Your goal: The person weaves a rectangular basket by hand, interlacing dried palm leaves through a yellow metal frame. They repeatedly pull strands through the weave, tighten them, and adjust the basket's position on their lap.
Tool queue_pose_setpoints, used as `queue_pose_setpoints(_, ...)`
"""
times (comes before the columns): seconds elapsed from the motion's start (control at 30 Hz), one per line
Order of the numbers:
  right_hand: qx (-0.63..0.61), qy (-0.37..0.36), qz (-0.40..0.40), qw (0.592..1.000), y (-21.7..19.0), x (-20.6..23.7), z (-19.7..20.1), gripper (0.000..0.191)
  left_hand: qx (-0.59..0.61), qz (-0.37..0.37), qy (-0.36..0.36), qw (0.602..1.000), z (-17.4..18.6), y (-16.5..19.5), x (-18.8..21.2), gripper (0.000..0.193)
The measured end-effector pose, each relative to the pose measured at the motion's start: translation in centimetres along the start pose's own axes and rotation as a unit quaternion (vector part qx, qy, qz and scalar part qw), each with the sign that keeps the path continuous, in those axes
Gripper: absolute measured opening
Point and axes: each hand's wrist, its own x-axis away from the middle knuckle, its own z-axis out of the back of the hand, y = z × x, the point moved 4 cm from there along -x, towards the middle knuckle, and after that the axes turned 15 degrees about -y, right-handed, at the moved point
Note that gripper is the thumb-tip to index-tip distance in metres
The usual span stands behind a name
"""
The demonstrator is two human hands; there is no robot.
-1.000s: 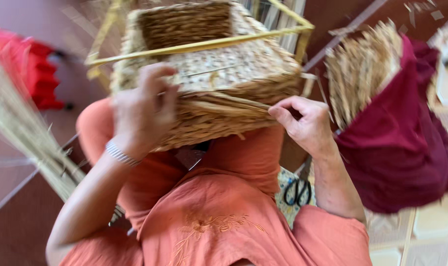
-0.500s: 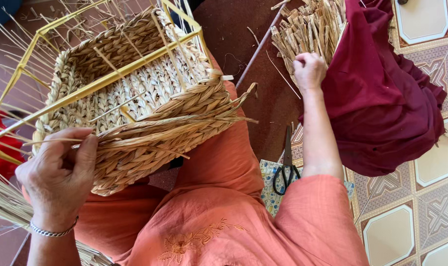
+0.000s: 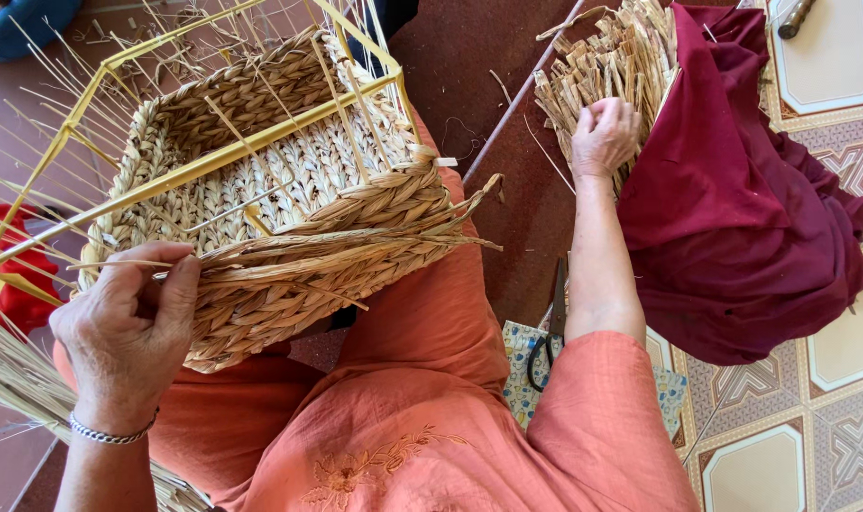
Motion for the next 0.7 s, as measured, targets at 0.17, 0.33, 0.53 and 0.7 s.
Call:
queue_pose_setpoints(0.17,-0.009,0.046,-0.034,0.998,0.6,-0.2,1.0,0.023,-0.009,-0.012,0.011,1.0,-0.3,-0.6,0.2,0.012)
queue_pose_setpoints(0.33,-0.095,0.028,-0.051,0.994,1.5,-0.3,0.7,0.005,0.002,-0.019,0.012,1.0,-0.4,-1.3,0.3,0.011)
queue_pose_setpoints(0.53,-0.123,0.041,0.085,0.988,-0.8,0.6,2.7,0.003,0.016,-0.046,0.012,0.999,-0.2,-1.3,0.6,0.013)
queue_pose_setpoints(0.7,-0.5,-0.066,0.187,0.843,-9.8,4.0,8.7,0.005,0.02,-0.152,0.072,0.986,0.6,-1.0,2.1,0.014)
